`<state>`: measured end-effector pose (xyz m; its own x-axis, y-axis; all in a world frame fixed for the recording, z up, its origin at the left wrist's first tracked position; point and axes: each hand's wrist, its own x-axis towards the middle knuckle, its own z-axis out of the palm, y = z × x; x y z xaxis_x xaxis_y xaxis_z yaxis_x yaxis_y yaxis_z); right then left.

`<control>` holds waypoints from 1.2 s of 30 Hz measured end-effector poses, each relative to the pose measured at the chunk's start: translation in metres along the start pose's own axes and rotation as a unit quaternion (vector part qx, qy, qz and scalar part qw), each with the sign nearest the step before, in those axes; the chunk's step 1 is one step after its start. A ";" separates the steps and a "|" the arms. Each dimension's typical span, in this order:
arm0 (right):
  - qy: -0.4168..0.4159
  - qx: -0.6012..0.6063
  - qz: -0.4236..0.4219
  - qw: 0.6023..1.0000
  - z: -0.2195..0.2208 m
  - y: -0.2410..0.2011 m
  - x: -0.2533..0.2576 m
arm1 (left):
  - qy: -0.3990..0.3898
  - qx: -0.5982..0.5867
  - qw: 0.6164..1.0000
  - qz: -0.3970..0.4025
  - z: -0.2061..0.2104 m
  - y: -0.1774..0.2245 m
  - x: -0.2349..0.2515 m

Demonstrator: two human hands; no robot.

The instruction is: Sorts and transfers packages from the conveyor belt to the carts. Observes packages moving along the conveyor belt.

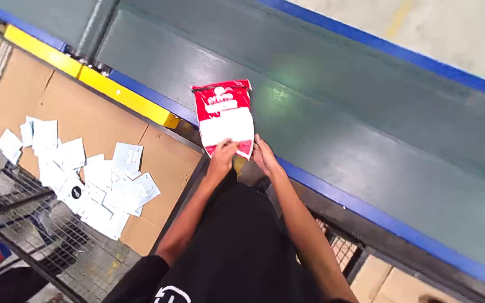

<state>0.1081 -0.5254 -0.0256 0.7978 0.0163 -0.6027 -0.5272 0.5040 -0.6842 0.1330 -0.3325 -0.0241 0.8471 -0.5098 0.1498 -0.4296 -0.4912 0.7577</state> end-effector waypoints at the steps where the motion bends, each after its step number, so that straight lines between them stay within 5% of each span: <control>1: 0.030 0.018 0.011 0.999 -0.002 0.000 -0.009 | -0.028 -0.036 0.998 0.036 0.012 0.023 -0.022; 4: 0.109 0.070 -0.023 0.991 -0.034 0.017 -0.057 | -0.100 -0.066 0.984 0.133 0.025 0.071 -0.057; 8: 0.200 0.174 -0.129 0.956 -0.094 0.035 -0.143 | -0.185 -0.048 0.950 0.247 0.040 0.118 -0.042; 13: 0.316 0.302 -0.237 0.868 -0.178 0.055 -0.252 | -0.183 -0.059 0.918 0.347 0.100 0.178 -0.032; 19: 0.513 0.383 -0.349 0.684 -0.297 0.101 -0.394 | -0.289 -0.107 0.856 0.415 0.188 0.244 -0.030; 25: 0.697 0.297 -0.479 0.444 -0.515 0.118 -0.668 | -0.382 -0.086 0.802 0.450 0.241 0.289 -0.048; 28: 0.748 0.304 -0.454 0.377 -0.559 0.124 -0.763 | -0.426 -0.062 0.785 0.446 0.261 0.295 -0.059; 30: 0.771 0.281 -0.416 0.391 -0.549 0.133 -0.765 | -0.448 -0.050 0.777 0.439 0.268 0.296 -0.063; 36: 0.686 0.270 -0.270 0.619 -0.469 0.208 -0.616 | -0.463 -0.048 0.775 0.427 0.270 0.295 -0.068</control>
<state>-0.6302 -0.8361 0.0108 -0.3794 -0.8433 -0.3806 0.1785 0.3369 -0.9245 -0.1363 -0.6335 0.0176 -0.3416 -0.9299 0.1363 -0.6465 0.3378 0.6841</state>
